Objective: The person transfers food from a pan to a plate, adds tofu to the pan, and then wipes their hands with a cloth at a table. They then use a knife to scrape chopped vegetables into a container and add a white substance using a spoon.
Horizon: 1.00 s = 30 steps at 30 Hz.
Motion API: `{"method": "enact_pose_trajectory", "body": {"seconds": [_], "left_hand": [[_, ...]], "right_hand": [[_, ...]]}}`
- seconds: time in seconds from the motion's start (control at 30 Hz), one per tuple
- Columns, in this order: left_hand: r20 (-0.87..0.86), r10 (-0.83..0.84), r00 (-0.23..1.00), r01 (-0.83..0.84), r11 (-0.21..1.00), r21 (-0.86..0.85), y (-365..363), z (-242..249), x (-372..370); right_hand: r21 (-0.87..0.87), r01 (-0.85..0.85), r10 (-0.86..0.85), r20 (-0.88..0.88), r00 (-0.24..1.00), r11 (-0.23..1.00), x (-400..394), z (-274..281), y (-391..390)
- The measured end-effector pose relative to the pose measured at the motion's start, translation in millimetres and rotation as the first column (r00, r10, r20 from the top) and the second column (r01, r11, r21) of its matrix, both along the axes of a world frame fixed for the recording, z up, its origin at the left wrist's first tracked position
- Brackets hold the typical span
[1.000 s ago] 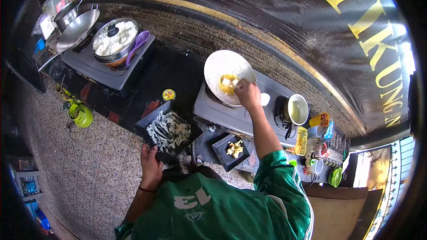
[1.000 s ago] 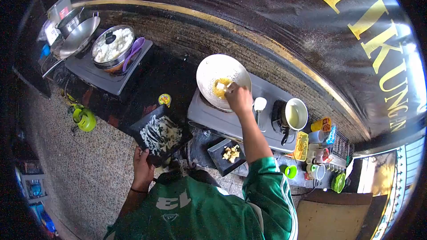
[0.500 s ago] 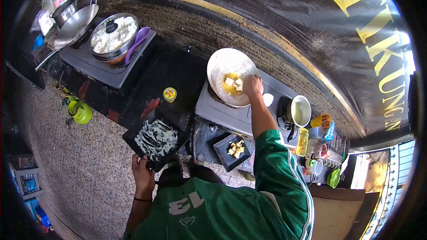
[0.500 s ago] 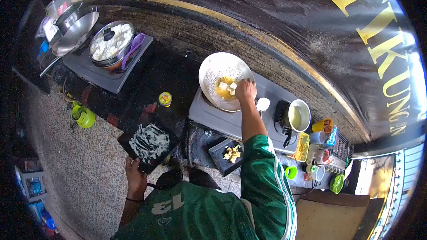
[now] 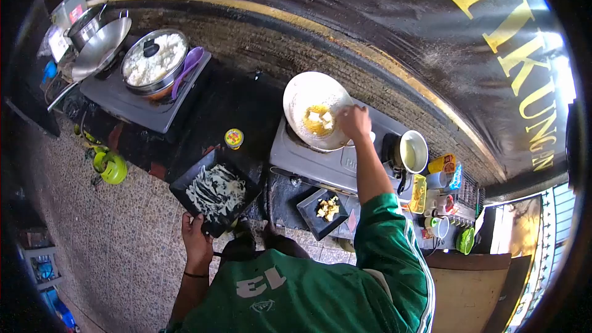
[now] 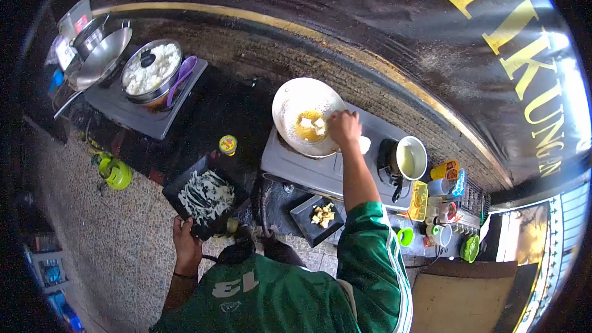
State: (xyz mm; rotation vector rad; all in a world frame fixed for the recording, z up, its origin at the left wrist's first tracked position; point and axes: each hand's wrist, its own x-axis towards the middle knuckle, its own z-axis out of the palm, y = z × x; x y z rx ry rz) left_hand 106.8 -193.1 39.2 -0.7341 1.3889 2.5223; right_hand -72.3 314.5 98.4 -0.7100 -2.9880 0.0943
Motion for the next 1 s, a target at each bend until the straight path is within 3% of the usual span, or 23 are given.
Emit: {"method": "enact_pose_trajectory", "body": {"seconds": [0.03,0.07,0.1,0.13,0.23,0.3,0.37,0.4,0.43,0.5,0.57,0.6,0.7,0.73,0.77,0.8,0.83,0.87,0.9,1.0], "left_hand": [[0.007,-0.003,1.0,0.003,1.0,0.015,-2,0,1],[0.013,0.001,1.0,-0.001,1.0,0.028,-6,-1,1],[0.026,0.027,0.999,-0.027,0.999,0.018,-8,-6,2],[0.014,0.036,0.999,-0.036,0.999,0.023,-9,-16,2],[0.076,0.077,0.994,-0.077,0.997,-0.006,-12,-40,5],[0.087,0.053,0.995,-0.049,0.998,-0.047,-16,-83,4],[0.125,0.023,0.992,-0.016,0.999,-0.051,-17,-131,-2],[0.106,0.007,0.994,-0.004,1.0,-0.027,-20,-169,-2],[0.038,0.041,0.998,-0.043,0.997,0.061,-11,-167,-6],[0.253,0.048,0.966,-0.041,0.999,-0.031,1,-133,-13],[0.305,-0.014,0.952,0.009,1.0,0.015,-1,-141,-10],[0.337,-0.06,0.94,0.041,0.997,0.062,-3,-146,-15],[0.443,0.022,0.896,0.015,0.997,-0.08,-3,-168,-17],[0.435,0.053,0.899,-0.021,0.997,-0.077,-4,-185,-14],[0.437,0.023,0.899,0.006,0.998,-0.066,-24,-233,-16],[0.328,-0.032,0.944,0.077,0.989,-0.126,-34,-278,-9],[0.213,-0.093,0.973,0.134,0.973,-0.189,-16,-260,-10],[0.411,-0.031,0.911,0.072,0.994,-0.085,-12,-241,-19],[0.403,-0.049,0.914,0.087,0.993,-0.076,-6,-243,-24],[0.5,0.175,0.848,-0.153,0.984,-0.085,8,-243,-35]], "right_hand": [[-0.016,0.016,-0.017,-0.054,0.998,1.0,1,8,-5],[-0.033,-0.076,0.067,-0.233,0.97,0.997,5,10,-3],[-0.066,-0.033,0.009,-0.333,0.943,0.997,14,17,-12],[-0.116,-0.103,0.04,-0.448,0.893,0.988,28,42,-36],[-0.22,-0.233,0.052,-0.611,0.79,0.947,55,72,-100],[-0.46,-0.503,-0.02,-0.752,0.658,0.732,70,53,-148],[-0.59,-0.699,-0.063,-0.78,0.622,0.404,82,16,-203],[-0.525,-0.701,0.131,-0.748,0.651,0.483,89,-13,-216],[-0.689,-0.63,0.107,-0.64,0.761,0.359,97,-51,-238],[-0.55,-0.61,0.55,-0.296,0.781,0.57,100,-141,-267],[-0.47,-0.575,0.697,0.132,0.705,0.67,119,-139,-286],[-0.468,-0.465,0.556,0.069,0.829,0.752,126,-142,-295],[-0.566,-0.312,0.405,0.044,0.913,0.763,138,-131,-291],[-0.537,-0.333,0.393,-0.002,0.919,0.775,143,-122,-289],[-0.53,-0.31,0.368,0.004,0.93,0.789,147,-122,-283],[-0.543,-0.321,0.377,-0.009,0.926,0.776,150,-121,-275],[-0.554,-0.335,0.388,-0.024,0.921,0.762,153,-121,-266],[-0.527,-0.334,0.371,-0.039,0.928,0.781,158,-125,-259],[-0.517,-0.326,0.356,-0.042,0.933,0.792,164,-125,-252],[-0.571,-0.304,0.339,-0.048,0.94,0.762,179,-121,-231]]}}
